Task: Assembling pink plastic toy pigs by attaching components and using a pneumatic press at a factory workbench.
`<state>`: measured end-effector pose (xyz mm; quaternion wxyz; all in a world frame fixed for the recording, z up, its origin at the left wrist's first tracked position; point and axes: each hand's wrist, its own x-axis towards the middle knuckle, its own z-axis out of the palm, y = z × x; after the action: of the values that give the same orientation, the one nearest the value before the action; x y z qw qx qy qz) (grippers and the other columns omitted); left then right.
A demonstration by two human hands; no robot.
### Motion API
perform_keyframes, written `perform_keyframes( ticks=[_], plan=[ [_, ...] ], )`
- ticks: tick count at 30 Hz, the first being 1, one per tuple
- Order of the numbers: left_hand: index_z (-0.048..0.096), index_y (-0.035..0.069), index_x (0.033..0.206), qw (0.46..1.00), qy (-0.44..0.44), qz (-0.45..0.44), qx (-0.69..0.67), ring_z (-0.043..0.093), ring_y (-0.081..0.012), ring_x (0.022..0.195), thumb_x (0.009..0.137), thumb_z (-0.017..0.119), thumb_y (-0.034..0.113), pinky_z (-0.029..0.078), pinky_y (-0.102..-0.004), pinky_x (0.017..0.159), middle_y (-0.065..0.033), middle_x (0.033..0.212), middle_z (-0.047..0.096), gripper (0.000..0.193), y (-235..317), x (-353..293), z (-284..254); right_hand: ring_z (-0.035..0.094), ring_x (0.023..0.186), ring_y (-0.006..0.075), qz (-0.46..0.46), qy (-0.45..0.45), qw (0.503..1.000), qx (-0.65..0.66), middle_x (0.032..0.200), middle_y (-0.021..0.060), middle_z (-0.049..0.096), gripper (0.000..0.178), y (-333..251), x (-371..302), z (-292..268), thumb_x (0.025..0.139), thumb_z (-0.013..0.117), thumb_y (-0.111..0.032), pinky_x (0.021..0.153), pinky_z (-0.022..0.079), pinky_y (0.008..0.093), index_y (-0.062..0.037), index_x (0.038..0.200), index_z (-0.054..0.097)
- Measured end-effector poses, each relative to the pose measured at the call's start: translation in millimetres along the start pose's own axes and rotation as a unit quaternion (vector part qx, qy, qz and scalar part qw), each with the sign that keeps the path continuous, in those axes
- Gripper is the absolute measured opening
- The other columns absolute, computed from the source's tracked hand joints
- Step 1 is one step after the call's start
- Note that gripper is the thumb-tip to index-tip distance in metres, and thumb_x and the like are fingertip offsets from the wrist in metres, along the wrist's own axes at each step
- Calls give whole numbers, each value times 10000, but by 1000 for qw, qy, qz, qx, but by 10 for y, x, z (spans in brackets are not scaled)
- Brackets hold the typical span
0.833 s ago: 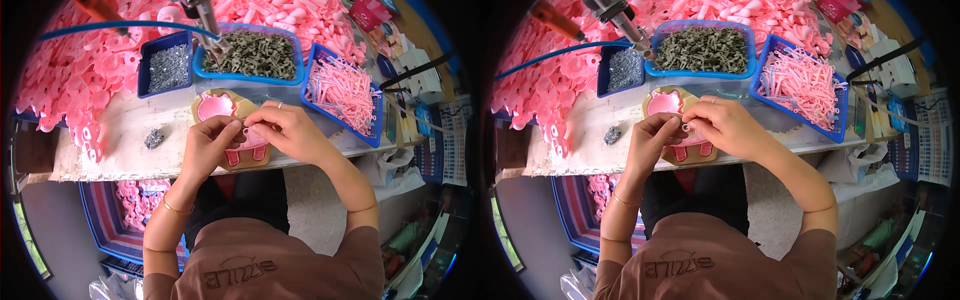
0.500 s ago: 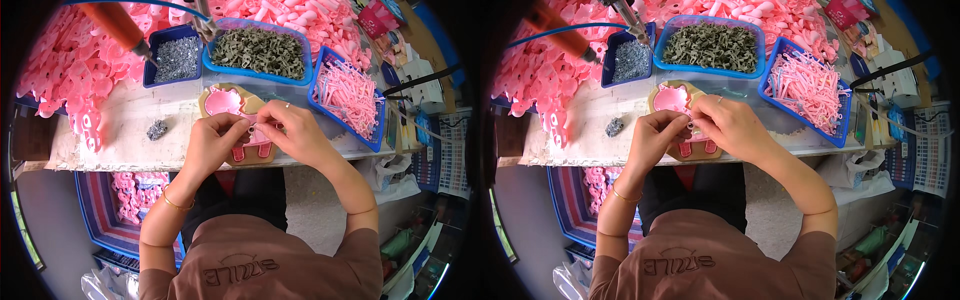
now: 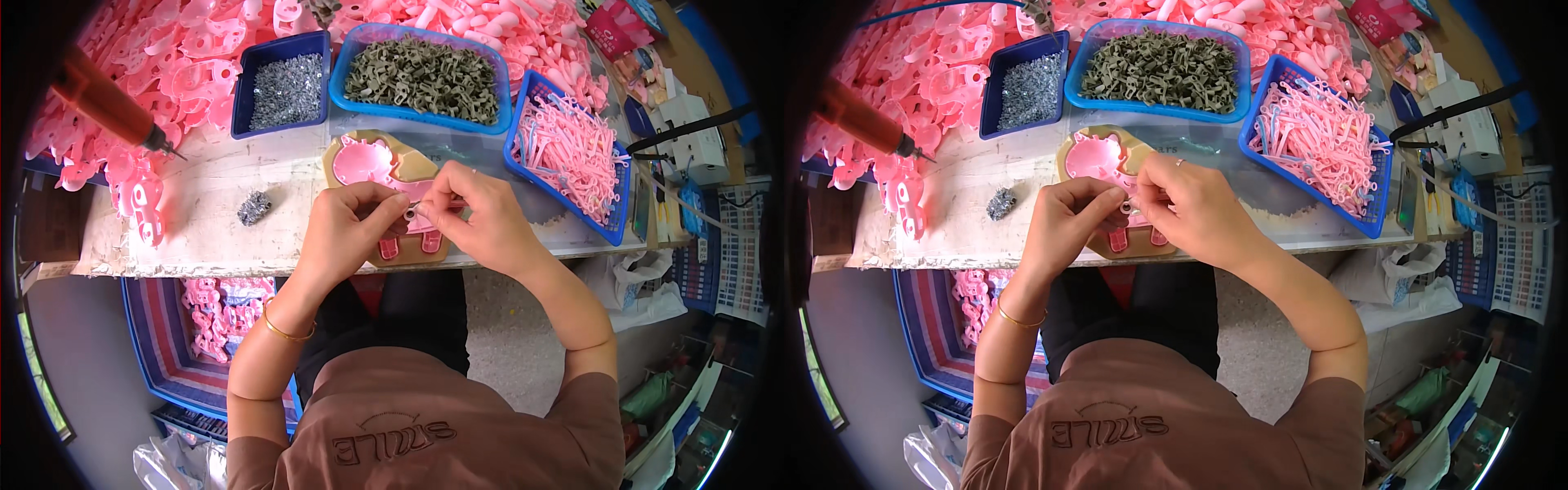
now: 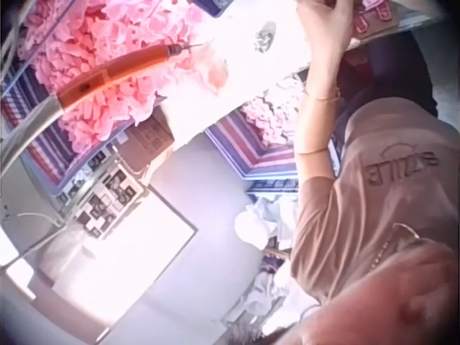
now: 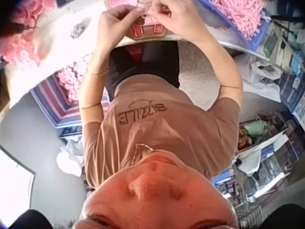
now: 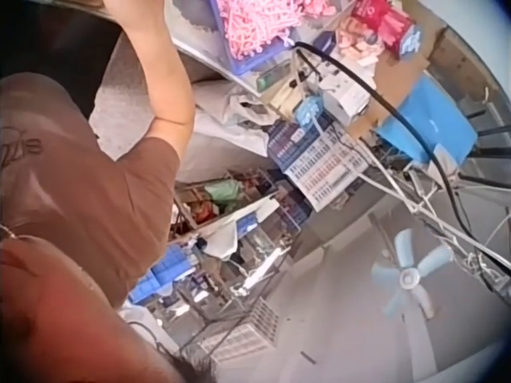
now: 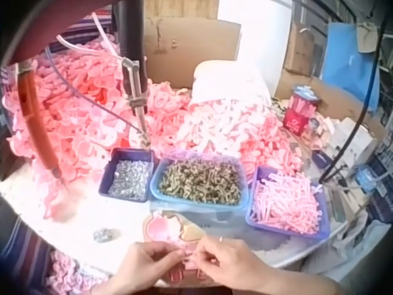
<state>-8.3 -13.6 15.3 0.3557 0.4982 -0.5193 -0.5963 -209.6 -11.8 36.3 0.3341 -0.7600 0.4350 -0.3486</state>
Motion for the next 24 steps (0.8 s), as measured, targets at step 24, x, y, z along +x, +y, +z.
perform_keyframes(
  ticks=[24],
  plan=[
    [704,-51,964,993,-87,-46,-72,640,-79,691,970,654,137,552,-229,615,-54,785,702,194,61,-50,-105,540,668,100,31,-1,999,40,689,23,514,300,21,-37,0,843,749,-6,639,465,264,-35,791,454]
  ],
)
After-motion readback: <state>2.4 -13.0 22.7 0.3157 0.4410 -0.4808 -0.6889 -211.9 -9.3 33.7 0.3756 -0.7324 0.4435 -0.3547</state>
